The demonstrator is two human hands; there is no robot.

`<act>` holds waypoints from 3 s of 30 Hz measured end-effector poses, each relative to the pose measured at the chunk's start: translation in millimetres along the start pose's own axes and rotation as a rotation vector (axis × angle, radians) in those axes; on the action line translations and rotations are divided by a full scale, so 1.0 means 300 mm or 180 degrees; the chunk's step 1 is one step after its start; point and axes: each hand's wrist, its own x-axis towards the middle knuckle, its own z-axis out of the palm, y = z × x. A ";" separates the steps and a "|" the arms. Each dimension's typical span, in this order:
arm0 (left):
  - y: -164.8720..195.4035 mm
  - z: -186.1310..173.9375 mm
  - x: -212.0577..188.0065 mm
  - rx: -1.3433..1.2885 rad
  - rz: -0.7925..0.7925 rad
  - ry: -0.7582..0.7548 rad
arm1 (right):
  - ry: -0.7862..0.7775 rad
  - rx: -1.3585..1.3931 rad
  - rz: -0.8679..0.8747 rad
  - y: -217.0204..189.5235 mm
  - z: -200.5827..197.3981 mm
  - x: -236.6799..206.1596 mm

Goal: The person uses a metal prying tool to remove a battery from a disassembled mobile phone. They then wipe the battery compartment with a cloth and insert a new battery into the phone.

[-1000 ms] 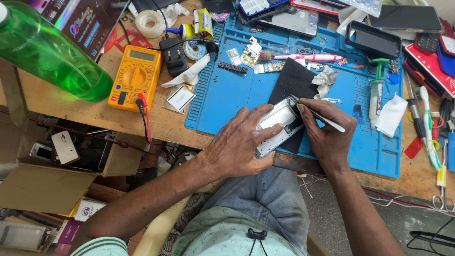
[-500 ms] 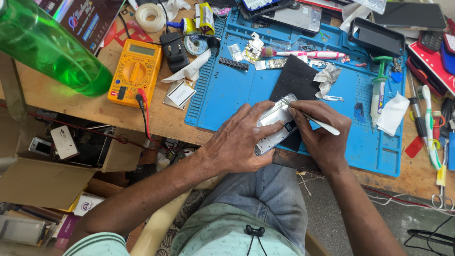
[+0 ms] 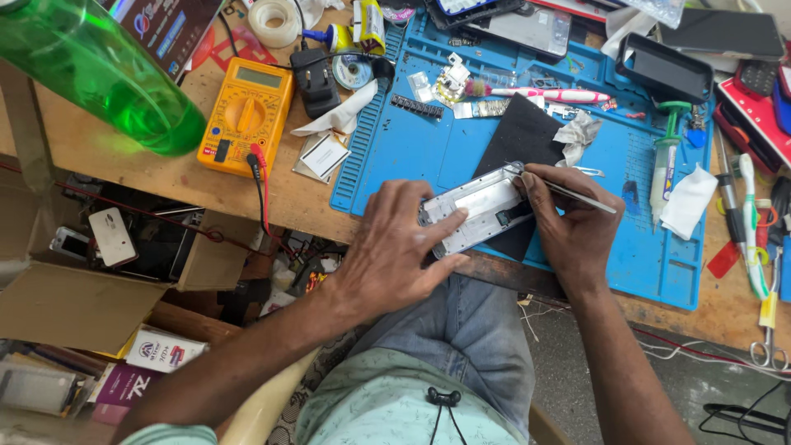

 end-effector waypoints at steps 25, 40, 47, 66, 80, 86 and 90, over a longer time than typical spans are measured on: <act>-0.014 0.010 -0.008 -0.0839 -0.0488 0.0253 | -0.0375 -0.0162 -0.0608 -0.148 0.098 0.001; -0.017 0.024 -0.005 -0.0843 -0.0524 0.0257 | -0.0072 -0.0453 -0.0185 -0.178 0.071 0.018; -0.023 0.009 0.002 -0.0890 -0.0390 0.0251 | 0.0088 -0.0550 -0.0286 -0.043 -0.012 0.041; -0.038 0.033 0.060 -0.0446 0.0036 -0.0244 | 0.0326 -0.0583 -0.0452 0.035 -0.047 0.009; -0.028 0.066 0.100 -0.0271 0.0284 -0.0379 | 0.0433 -0.0958 -0.0434 -0.023 -0.045 -0.041; -0.032 0.065 0.092 -0.0259 0.0372 -0.0328 | 0.0419 -0.0812 -0.0189 -0.011 -0.075 -0.067; -0.028 0.059 0.097 -0.0240 0.0379 -0.0374 | 0.0437 -0.0862 -0.0131 -0.037 -0.078 -0.094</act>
